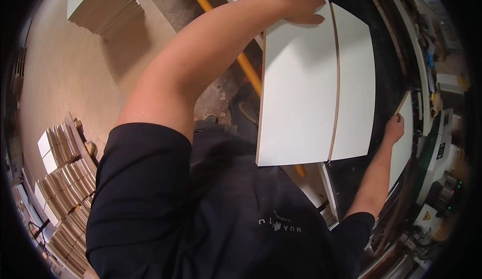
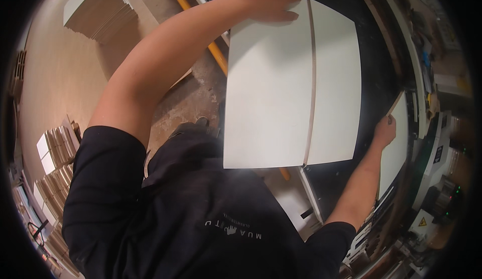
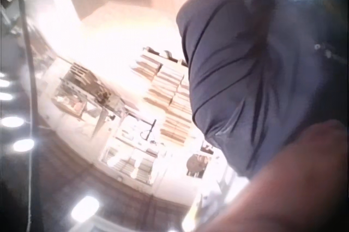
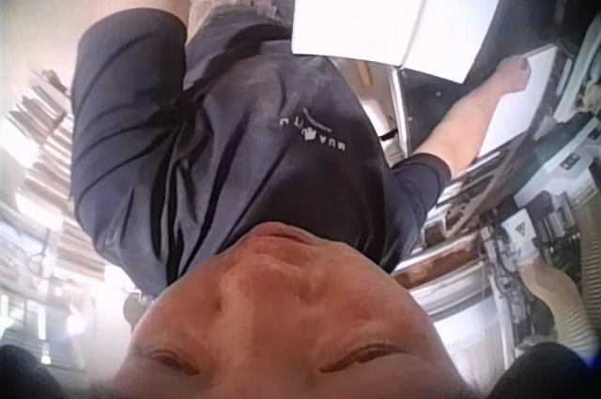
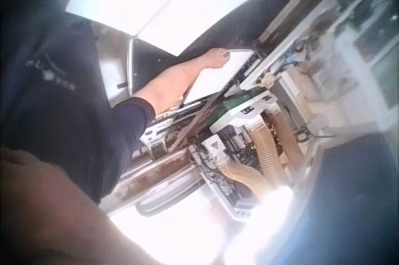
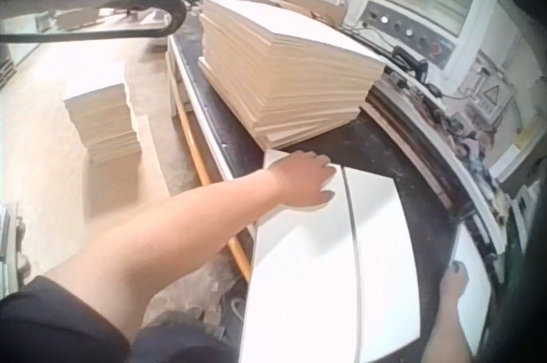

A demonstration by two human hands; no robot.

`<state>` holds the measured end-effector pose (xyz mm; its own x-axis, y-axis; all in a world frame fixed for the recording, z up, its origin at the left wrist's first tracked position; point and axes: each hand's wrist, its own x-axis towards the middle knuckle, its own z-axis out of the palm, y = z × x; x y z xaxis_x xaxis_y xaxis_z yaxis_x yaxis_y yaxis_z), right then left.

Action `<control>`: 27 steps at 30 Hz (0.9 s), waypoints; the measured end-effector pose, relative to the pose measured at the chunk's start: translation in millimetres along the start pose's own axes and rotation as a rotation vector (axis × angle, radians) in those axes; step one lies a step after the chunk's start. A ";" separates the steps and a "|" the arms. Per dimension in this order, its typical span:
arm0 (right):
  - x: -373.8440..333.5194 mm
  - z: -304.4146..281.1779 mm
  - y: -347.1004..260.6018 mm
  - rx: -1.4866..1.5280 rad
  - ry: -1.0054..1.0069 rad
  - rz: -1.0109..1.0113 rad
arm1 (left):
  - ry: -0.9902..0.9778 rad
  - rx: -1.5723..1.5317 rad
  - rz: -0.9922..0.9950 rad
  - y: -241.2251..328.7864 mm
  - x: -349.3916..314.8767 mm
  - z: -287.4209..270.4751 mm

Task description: The person repeatedly picks white rectangular panels from a stack on a workbench, places them on a machine table, and then moves them to a growing stack on a pallet. The cycle continues with consistent hand placement and alignment of each panel.

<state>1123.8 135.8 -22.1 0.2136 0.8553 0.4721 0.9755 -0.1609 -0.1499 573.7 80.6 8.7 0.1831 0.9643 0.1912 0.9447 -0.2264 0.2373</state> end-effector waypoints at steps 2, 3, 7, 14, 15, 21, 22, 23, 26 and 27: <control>-0.7 1.3 0.8 0.010 0.010 -0.003 | 0.008 0.025 0.015 0.1 6.2 7.6; -1.7 1.6 0.2 0.014 0.013 0.001 | 0.010 0.032 0.026 -1.5 9.1 10.8; -5.5 -2.2 -6.9 0.058 0.028 0.025 | 0.171 0.097 0.142 -11.6 10.2 20.1; -11.5 -8.0 -19.2 0.047 0.042 0.059 | 0.164 0.046 0.159 -18.1 10.2 24.2; -12.1 -9.1 -20.1 0.047 0.057 0.070 | 0.122 0.021 0.162 -19.8 11.9 23.1; -15.7 -16.9 -31.3 0.076 0.005 0.171 | 0.113 -0.034 0.202 -23.8 11.4 18.0; -16.9 -19.0 -33.1 0.079 -0.001 0.168 | 0.110 -0.055 0.218 -23.0 12.1 16.2; -18.1 -21.3 -34.8 0.080 0.006 0.152 | 0.104 -0.058 0.218 -21.3 12.8 15.3; -19.4 -25.8 -38.0 0.090 0.010 0.152 | 0.091 -0.061 0.196 -17.5 12.4 13.8; -19.3 -26.7 -38.9 0.086 0.008 0.149 | 0.097 -0.061 0.195 -17.0 12.6 13.6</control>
<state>1083.1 112.4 -2.2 0.3562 0.8213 0.4456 0.9251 -0.2428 -0.2920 563.7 98.4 -5.9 0.3306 0.8846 0.3288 0.8754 -0.4177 0.2434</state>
